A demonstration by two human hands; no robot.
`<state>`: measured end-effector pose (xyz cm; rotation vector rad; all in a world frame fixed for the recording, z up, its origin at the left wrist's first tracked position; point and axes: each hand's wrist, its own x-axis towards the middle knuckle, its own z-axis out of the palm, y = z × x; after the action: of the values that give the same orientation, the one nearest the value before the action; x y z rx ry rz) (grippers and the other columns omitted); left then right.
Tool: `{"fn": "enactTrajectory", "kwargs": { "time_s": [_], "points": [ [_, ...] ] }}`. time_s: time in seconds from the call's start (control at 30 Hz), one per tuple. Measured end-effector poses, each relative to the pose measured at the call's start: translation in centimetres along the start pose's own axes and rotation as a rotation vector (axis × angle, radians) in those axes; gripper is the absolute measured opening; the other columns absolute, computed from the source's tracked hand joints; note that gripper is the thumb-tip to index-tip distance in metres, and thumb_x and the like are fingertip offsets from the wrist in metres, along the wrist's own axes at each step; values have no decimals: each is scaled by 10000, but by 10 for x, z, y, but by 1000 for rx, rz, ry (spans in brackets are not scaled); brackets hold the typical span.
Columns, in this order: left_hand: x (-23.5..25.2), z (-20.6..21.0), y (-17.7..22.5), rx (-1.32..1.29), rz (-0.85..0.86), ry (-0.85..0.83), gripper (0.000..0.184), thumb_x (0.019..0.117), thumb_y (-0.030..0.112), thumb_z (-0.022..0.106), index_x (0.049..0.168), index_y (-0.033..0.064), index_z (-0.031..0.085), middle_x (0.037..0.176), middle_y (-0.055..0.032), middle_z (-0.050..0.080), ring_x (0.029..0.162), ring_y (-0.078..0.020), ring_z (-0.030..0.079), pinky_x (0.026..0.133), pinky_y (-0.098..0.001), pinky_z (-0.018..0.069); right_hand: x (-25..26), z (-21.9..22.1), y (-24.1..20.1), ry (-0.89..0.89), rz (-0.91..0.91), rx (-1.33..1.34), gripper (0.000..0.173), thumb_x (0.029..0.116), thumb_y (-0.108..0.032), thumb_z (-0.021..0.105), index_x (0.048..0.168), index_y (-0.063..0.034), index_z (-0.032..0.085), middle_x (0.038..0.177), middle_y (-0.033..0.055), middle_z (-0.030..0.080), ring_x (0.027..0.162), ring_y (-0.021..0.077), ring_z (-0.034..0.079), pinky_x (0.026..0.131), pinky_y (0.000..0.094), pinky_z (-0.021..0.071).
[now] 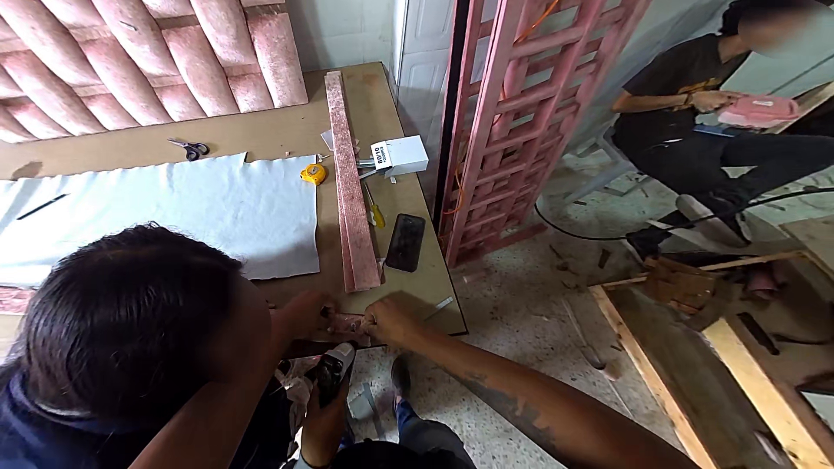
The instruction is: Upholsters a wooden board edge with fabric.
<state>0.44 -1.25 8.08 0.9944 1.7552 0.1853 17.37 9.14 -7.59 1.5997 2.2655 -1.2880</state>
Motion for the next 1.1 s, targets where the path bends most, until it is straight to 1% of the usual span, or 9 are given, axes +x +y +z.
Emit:
{"fn": "enactTrajectory", "kwargs": {
  "time_s": [0.03,0.17,0.27,0.33,0.47,0.7,0.83,1.0,1.1],
  "points": [
    [8,6,-10,-32,17,26,296,1061,38,502,1308,-108,574,1200,-210,659,1120,-148,614,1014,-251,442,1,-1,-1,-5,9,-6,321,1001,-333,580,927,-36,679,916,171,679,910,349,669,807,576,522],
    [10,8,2,194,-12,-53,335,1076,45,462,1365,-95,557,1317,-230,636,1258,-193,585,1103,-290,393,1,-6,-4,-40,57,-19,278,988,-296,593,971,-35,690,967,183,688,956,364,674,826,591,528],
    [13,7,12,169,17,-53,299,1069,24,476,1316,-117,567,1236,-239,647,1142,-190,610,1018,-269,441,4,-6,-4,-57,61,-21,238,974,-253,601,979,-30,684,985,191,684,969,372,670,826,598,528],
    [22,-5,37,324,165,-104,242,990,-36,562,1206,-131,615,1188,-260,660,1074,-249,637,967,-291,478,5,-6,-3,-67,63,-23,221,969,-234,605,976,-28,685,989,191,686,966,372,671,827,596,530],
    [23,-14,61,553,237,-190,222,968,-35,597,1172,-111,641,1192,-268,662,1066,-317,652,958,-350,499,6,-8,-3,-77,65,-20,208,958,-219,615,987,-23,679,988,197,682,964,378,670,822,596,530],
    [21,-4,59,321,220,-128,235,931,-64,634,1155,-136,638,1157,-285,665,1042,-304,648,948,-323,500,3,-10,-4,-82,74,7,218,964,-200,615,1043,-12,694,1039,219,687,1004,393,673,860,611,530],
    [39,-1,35,307,290,-102,208,924,-49,631,1115,-129,649,1114,-273,674,1012,-282,650,930,-313,498,6,-8,-2,-90,67,15,213,969,-199,608,1024,-11,690,1034,214,686,1004,387,669,862,604,527],
    [45,7,23,114,228,-54,219,931,-63,615,1137,-135,639,1098,-264,673,968,-249,644,882,-286,504,10,-9,5,-119,54,45,229,990,-230,590,1003,-26,692,989,192,686,964,365,668,840,591,519],
    [43,1,27,121,223,-79,231,930,-73,617,1154,-129,634,1129,-265,667,1004,-260,642,911,-298,504,-19,-35,16,-96,48,287,310,1059,-261,520,1189,-28,675,1070,172,692,960,304,674,877,524,536]
  ]
}}
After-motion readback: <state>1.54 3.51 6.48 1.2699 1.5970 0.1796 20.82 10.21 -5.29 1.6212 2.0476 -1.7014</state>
